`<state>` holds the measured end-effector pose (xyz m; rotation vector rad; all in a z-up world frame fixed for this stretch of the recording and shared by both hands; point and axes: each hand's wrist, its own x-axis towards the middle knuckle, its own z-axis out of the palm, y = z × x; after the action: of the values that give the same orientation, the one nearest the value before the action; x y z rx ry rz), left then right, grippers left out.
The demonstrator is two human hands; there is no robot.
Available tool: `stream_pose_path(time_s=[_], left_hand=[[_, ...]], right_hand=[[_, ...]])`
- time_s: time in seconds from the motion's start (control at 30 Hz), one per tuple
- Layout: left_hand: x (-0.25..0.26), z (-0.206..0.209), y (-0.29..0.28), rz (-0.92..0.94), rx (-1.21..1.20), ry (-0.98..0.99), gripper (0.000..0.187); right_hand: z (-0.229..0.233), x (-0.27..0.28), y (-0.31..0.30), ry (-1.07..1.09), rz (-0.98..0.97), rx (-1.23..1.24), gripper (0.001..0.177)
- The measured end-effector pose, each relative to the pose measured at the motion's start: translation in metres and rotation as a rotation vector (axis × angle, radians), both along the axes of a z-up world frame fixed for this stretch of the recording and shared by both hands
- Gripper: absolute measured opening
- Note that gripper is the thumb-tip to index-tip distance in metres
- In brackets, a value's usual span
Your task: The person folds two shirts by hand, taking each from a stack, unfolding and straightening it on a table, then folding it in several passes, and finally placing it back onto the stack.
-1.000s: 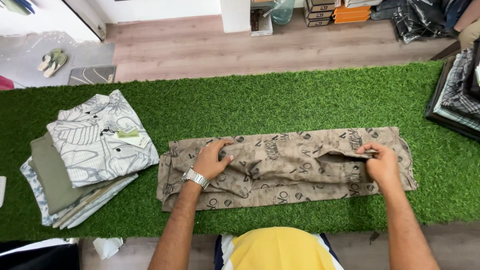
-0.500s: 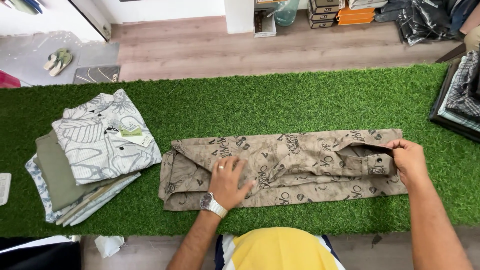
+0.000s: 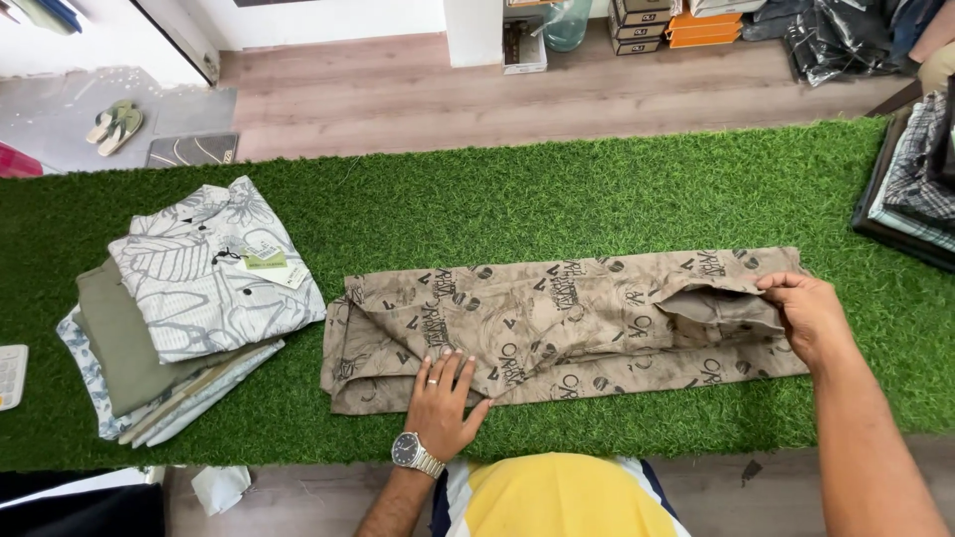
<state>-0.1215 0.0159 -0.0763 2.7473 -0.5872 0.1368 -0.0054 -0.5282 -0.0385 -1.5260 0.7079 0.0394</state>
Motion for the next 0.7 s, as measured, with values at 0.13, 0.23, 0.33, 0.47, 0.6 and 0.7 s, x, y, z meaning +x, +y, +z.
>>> stream_pose_path(time_s=[0.13, 0.23, 0.33, 0.47, 0.6, 0.7], left_hand=[[0.002, 0.013, -0.005, -0.004, -0.01, -0.004, 0.069], [0.001, 0.02, -0.009, 0.008, -0.034, 0.049, 0.068], [0.002, 0.021, -0.013, 0.018, -0.043, 0.092, 0.067], [0.004, 0.007, -0.017, 0.004, -0.016, 0.16, 0.062], [0.008, 0.011, -0.014, 0.01, -0.083, 0.202, 0.058], [0.012, 0.019, -0.012, 0.05, -0.124, 0.296, 0.054]], right_hand=[[-0.011, -0.009, 0.001, 0.048, 0.017, -0.136, 0.022], [-0.009, -0.021, 0.009, -0.021, -0.005, -0.332, 0.025], [0.014, -0.029, 0.04, -0.097, -0.049, -0.583, 0.032], [0.041, -0.023, 0.075, -0.066, 0.017, -0.77, 0.035], [0.007, -0.011, 0.049, -0.039, 0.101, -0.685, 0.029], [-0.006, -0.009, 0.044, -0.024, 0.125, -0.639, 0.021]])
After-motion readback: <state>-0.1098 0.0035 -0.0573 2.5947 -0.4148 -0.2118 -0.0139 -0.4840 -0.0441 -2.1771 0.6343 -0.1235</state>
